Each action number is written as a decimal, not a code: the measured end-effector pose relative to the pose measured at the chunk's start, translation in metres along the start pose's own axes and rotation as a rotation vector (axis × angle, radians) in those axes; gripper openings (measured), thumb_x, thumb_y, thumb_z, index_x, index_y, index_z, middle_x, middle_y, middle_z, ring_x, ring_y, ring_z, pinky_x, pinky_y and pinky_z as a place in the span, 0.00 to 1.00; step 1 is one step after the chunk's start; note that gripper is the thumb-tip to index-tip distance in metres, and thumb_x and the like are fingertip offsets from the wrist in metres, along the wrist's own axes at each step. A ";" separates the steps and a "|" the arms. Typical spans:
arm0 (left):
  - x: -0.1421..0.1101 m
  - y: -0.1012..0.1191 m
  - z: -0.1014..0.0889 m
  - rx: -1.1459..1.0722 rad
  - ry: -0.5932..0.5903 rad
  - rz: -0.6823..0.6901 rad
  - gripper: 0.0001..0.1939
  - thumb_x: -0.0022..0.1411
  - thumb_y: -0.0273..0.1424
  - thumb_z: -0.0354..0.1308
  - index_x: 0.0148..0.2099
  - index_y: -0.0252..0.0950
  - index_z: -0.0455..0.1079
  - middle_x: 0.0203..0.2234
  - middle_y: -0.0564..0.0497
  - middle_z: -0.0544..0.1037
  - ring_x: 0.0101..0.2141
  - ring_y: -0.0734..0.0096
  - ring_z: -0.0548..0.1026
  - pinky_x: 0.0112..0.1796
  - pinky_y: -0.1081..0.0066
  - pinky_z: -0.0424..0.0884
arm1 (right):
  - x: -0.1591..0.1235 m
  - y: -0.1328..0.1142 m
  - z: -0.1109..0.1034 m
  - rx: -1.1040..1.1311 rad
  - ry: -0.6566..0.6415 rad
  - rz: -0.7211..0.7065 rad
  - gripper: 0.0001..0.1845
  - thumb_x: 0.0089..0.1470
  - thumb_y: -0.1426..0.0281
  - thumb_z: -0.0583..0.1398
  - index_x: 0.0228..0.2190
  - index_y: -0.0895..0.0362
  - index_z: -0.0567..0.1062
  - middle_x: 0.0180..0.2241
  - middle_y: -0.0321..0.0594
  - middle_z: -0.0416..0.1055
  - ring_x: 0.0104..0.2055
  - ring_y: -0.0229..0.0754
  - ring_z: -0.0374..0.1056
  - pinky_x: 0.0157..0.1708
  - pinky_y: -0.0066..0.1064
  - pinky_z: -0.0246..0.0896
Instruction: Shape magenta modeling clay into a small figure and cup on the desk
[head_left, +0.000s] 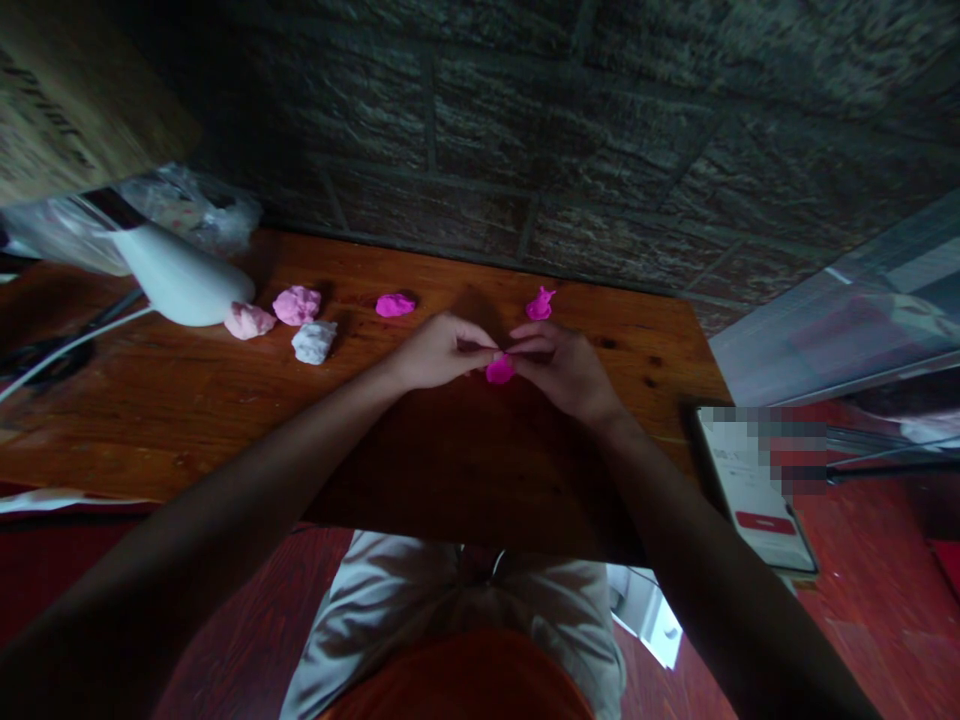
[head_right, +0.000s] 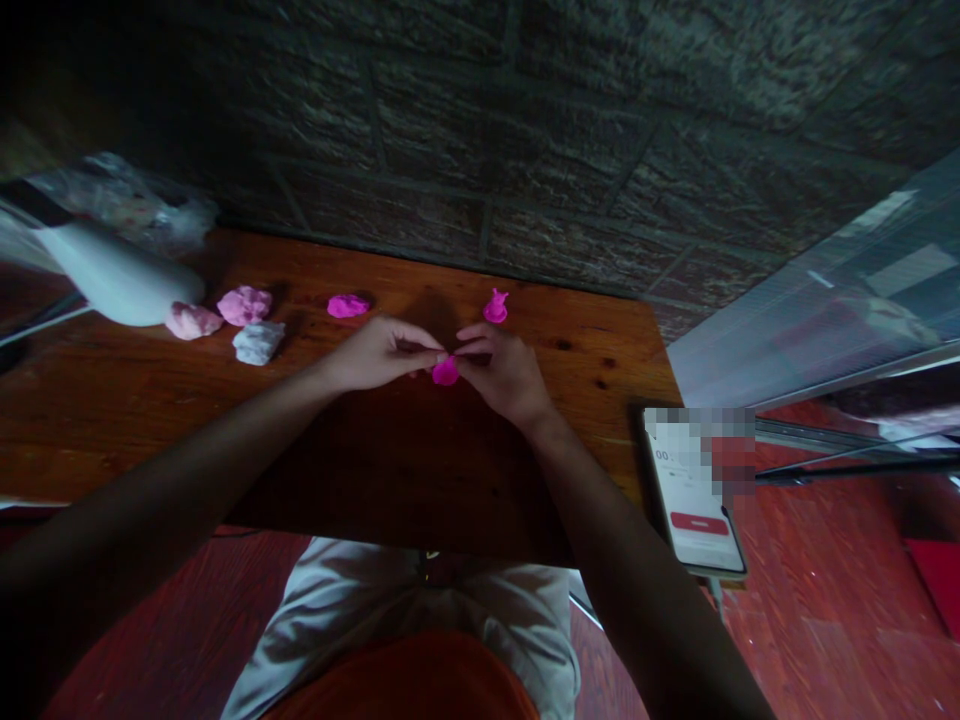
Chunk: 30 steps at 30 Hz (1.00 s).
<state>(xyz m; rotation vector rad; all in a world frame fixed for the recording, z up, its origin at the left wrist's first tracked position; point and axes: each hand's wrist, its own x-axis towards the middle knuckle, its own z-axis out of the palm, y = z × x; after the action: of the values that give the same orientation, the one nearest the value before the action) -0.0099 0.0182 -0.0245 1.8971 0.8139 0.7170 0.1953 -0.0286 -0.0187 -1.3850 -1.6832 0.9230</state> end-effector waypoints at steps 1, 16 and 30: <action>0.000 0.000 0.000 0.004 -0.008 -0.003 0.11 0.62 0.35 0.65 0.38 0.31 0.82 0.30 0.47 0.84 0.28 0.72 0.78 0.31 0.74 0.73 | 0.000 0.000 0.000 -0.010 0.006 -0.004 0.13 0.52 0.74 0.67 0.41 0.54 0.76 0.37 0.40 0.84 0.41 0.45 0.81 0.50 0.39 0.73; 0.000 0.000 0.004 0.011 -0.005 -0.026 0.05 0.57 0.26 0.66 0.36 0.35 0.83 0.31 0.49 0.86 0.30 0.71 0.82 0.34 0.74 0.76 | 0.000 0.003 0.001 0.027 -0.056 0.024 0.15 0.50 0.71 0.70 0.42 0.55 0.77 0.37 0.42 0.84 0.39 0.46 0.81 0.46 0.39 0.75; 0.000 -0.002 0.007 -0.012 0.055 0.001 0.11 0.64 0.32 0.62 0.43 0.31 0.79 0.34 0.44 0.85 0.30 0.70 0.82 0.31 0.74 0.76 | 0.001 0.006 0.001 0.059 -0.023 0.047 0.13 0.52 0.71 0.67 0.41 0.56 0.78 0.37 0.43 0.83 0.39 0.45 0.81 0.40 0.37 0.78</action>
<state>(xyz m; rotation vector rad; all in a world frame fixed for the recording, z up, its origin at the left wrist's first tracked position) -0.0055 0.0151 -0.0295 1.8743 0.8412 0.7761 0.1971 -0.0271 -0.0242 -1.3844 -1.6332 1.0104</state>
